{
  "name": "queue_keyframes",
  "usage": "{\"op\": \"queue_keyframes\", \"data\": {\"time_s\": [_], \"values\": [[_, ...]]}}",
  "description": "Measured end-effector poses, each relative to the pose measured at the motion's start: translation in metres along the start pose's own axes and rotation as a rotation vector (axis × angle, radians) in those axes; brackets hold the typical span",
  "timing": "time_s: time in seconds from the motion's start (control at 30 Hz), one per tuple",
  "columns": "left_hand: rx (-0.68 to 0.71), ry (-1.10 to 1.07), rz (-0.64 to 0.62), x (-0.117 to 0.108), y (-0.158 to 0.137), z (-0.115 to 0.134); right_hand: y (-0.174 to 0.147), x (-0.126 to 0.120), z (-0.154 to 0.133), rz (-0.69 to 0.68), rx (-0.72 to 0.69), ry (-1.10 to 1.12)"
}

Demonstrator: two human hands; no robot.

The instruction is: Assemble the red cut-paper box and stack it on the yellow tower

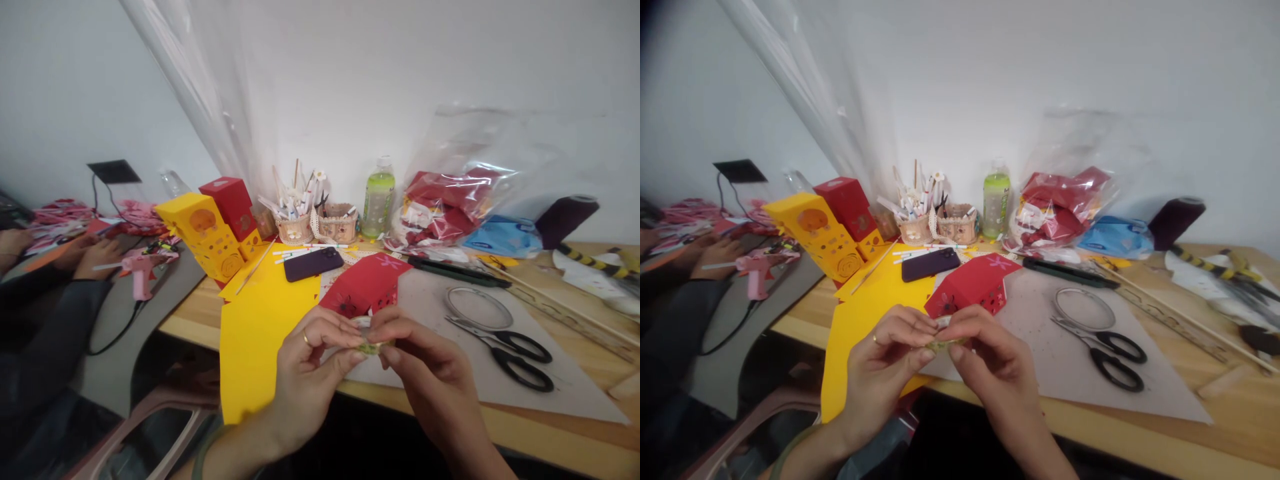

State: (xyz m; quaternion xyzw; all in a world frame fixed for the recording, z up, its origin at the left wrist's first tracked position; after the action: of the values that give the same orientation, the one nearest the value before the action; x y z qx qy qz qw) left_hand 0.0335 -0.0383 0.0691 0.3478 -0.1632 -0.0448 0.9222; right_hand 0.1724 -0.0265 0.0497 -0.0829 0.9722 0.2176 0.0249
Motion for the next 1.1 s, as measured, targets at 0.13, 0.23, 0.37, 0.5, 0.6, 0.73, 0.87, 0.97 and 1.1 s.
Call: {"op": "queue_keyframes", "data": {"time_s": [0.13,0.23,0.37,0.5,0.6,0.73,0.87,0.97,1.1], "values": [[-0.020,-0.013,0.008,0.002,0.000,-0.001,0.001,-0.001,-0.001,0.064,-0.007,0.009],[-0.112,-0.053,0.046,-0.001,0.002,-0.005,0.002,-0.003,0.002,0.070,0.025,0.012],[-0.277,-0.141,0.072,-0.004,0.009,-0.011,0.000,-0.007,0.004,0.050,0.099,-0.015],[-0.355,-0.209,0.097,-0.001,0.013,-0.011,-0.004,-0.015,-0.003,0.110,0.087,-0.065],[-0.362,-0.204,0.067,0.006,0.013,-0.006,-0.009,-0.020,-0.012,0.167,0.055,-0.109],[-0.292,-0.178,0.023,0.017,0.013,0.004,-0.016,-0.027,-0.026,0.216,0.008,-0.191],[-0.257,-0.213,-0.032,0.028,0.010,0.009,-0.025,-0.032,-0.038,0.237,-0.033,-0.244],[-0.238,-0.204,-0.065,0.036,0.007,0.012,-0.030,-0.035,-0.042,0.229,-0.071,-0.236],[-0.177,-0.143,-0.068,0.047,0.004,0.016,-0.037,-0.039,-0.045,0.210,-0.075,-0.215]]}}
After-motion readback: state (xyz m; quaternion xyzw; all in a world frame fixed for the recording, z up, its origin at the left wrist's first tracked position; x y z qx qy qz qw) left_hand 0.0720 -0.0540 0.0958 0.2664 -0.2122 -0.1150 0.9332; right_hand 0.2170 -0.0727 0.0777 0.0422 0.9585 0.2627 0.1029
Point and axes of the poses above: each hand's wrist, its own y-axis towards the middle knuckle, its own x-axis out of the palm, z = x × y, the point moved 4 cm from there along y, towards the middle knuckle, and after that the axes turned 15 degrees about -y, right-handed, at the moved point
